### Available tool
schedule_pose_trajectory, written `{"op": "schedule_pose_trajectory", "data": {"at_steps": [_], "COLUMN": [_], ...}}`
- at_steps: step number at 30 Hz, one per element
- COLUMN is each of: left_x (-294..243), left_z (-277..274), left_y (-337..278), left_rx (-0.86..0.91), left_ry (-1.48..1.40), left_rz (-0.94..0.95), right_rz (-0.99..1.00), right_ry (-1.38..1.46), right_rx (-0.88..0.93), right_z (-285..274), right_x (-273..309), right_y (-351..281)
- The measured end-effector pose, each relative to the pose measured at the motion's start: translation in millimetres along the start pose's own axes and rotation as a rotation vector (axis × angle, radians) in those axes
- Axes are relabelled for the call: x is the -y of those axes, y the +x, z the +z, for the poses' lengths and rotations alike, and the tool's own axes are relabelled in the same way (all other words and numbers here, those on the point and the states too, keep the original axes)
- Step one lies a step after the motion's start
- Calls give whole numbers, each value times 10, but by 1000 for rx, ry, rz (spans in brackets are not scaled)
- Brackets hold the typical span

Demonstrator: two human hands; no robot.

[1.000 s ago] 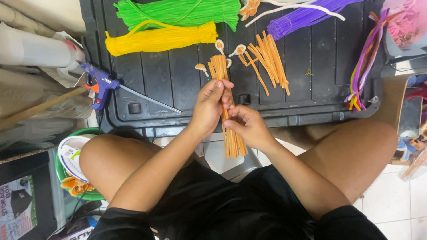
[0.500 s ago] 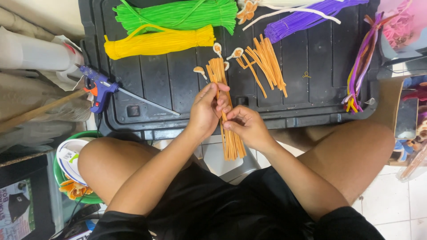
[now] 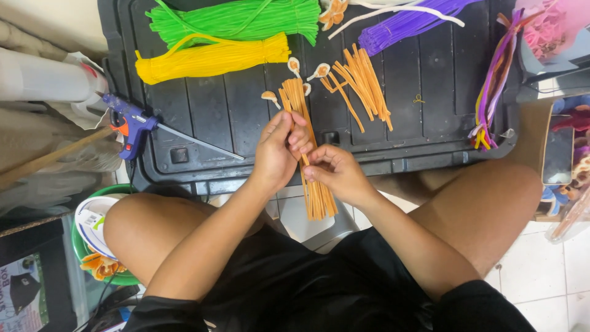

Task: The person sits cross-legged and uses their hands to bend and shape orange pipe cleaners into small loops. They repeatedly pick up individual pipe cleaners from a pile on a black plastic surface, form a loop at one end, and place the finished pieces back onto the pile.

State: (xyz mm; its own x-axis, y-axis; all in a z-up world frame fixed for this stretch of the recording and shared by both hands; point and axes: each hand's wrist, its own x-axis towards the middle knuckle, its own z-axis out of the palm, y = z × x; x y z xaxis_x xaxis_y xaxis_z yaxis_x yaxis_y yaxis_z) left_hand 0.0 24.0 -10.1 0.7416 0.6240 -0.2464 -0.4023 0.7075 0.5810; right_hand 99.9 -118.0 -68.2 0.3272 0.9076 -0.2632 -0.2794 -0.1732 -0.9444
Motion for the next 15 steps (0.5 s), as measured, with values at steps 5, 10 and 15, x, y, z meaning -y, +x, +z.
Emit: {"op": "schedule_pose_trajectory", "data": {"at_steps": [5,10,15], "left_x": [-4,-6,-32], "left_z": [-67,-76,-102], "left_y": [23,20,34], "left_rx": [31,67,96], "left_ry": [-30,-74,-78], "left_rz": [20,11,33], "right_rz": [93,168,222], "right_ry": [127,251,367], "right_rx": [4,10,69], "right_z": [5,-18,9], "right_x": [96,51,91], "right_y": [9,8,17]}}
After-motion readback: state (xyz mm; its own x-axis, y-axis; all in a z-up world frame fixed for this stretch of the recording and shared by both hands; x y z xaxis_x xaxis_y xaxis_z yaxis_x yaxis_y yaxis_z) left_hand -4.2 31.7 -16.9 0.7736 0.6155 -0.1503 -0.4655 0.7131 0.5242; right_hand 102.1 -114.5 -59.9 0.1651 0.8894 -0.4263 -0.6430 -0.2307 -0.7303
